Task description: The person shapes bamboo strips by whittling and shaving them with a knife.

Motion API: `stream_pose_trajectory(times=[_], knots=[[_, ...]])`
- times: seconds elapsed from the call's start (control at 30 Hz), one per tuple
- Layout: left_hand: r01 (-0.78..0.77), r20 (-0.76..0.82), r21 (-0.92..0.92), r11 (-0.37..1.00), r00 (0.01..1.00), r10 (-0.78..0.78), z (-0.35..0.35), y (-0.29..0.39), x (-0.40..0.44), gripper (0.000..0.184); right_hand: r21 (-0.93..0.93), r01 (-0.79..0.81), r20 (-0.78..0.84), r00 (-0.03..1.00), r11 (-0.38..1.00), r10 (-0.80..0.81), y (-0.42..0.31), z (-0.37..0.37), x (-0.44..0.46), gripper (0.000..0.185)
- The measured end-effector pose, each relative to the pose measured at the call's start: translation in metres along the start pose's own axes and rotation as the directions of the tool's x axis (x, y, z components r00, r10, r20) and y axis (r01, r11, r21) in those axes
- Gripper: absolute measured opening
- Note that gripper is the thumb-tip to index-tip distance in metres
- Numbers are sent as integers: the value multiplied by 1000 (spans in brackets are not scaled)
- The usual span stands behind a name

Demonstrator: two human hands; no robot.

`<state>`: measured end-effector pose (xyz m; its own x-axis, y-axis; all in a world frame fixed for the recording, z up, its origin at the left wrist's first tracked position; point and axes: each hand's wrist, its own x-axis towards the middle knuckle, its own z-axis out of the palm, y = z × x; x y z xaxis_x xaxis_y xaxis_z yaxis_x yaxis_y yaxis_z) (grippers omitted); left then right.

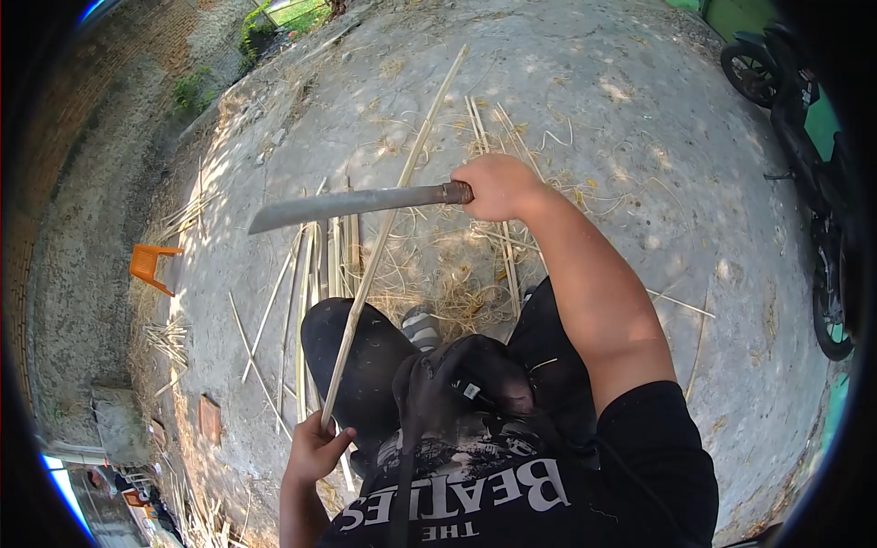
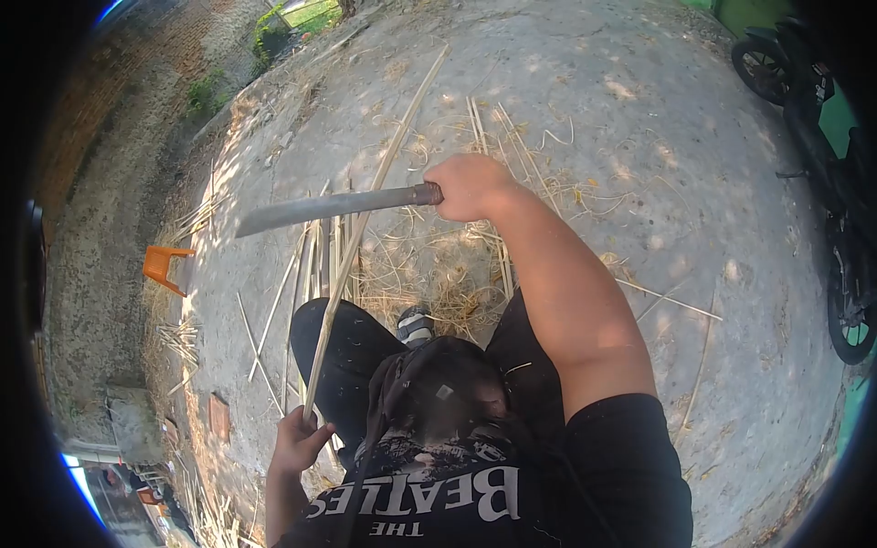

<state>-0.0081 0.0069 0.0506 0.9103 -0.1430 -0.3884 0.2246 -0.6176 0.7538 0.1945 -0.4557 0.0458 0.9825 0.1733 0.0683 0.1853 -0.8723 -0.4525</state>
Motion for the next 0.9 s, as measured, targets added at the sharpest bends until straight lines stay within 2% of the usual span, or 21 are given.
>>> stream_pose_trajectory(times=[0.03, 0.13, 0.23, 0.37, 0.47, 0.57, 0.67, 0.77, 0.83, 0.87, 0.9], knots=[[-3, 5, -15, 1000, 1000, 3, 1, 5, 2, 39, -19, 19, 31, 999, 1000, -19, -7, 2, -1, 9], [42, -25, 94, 995, 999, -40, -6, 3, -3, 40, -81, 95, 25, 995, 992, -94, -3, -4, -2, 11], [-38, -36, 166, 985, 998, 44, -25, -18, -17, 42, 110, -242, 20, 970, 964, 242, 35, -11, 3, 17], [-12, -8, 189, 982, 1000, 13, -23, -2, -21, 41, 175, -341, -7, 938, 924, 347, 48, -10, 2, 18], [-52, -60, 124, 991, 996, 59, -21, -21, -11, 38, 129, -301, -7, 953, 945, 304, 25, -13, 0, 17], [-57, -23, 134, 989, 998, 61, -11, -13, -5, 32, 0, -45, 29, 999, 999, 45, 10, 0, 1, 13], [-89, -25, 166, 982, 995, 94, -16, -21, -5, 33, -101, 65, 89, 994, 993, -56, -1, 5, 1, 12], [-69, -39, 209, 976, 996, 79, -31, -59, -26, 37, -106, -136, 109, 983, 985, 148, 25, 6, 11, 16], [-47, -48, 224, 973, 997, 59, -32, -69, -38, 43, 6, -280, 97, 956, 960, 278, 43, 3, 10, 17], [-28, -36, 186, 982, 999, 35, -29, -69, -40, 44, 65, -348, 105, 935, 935, 340, 47, 6, 10, 18], [-7, -23, 143, 990, 1000, 10, -24, -69, -40, 45, 31, -347, 100, 934, 938, 342, 42, 3, 8, 21]])
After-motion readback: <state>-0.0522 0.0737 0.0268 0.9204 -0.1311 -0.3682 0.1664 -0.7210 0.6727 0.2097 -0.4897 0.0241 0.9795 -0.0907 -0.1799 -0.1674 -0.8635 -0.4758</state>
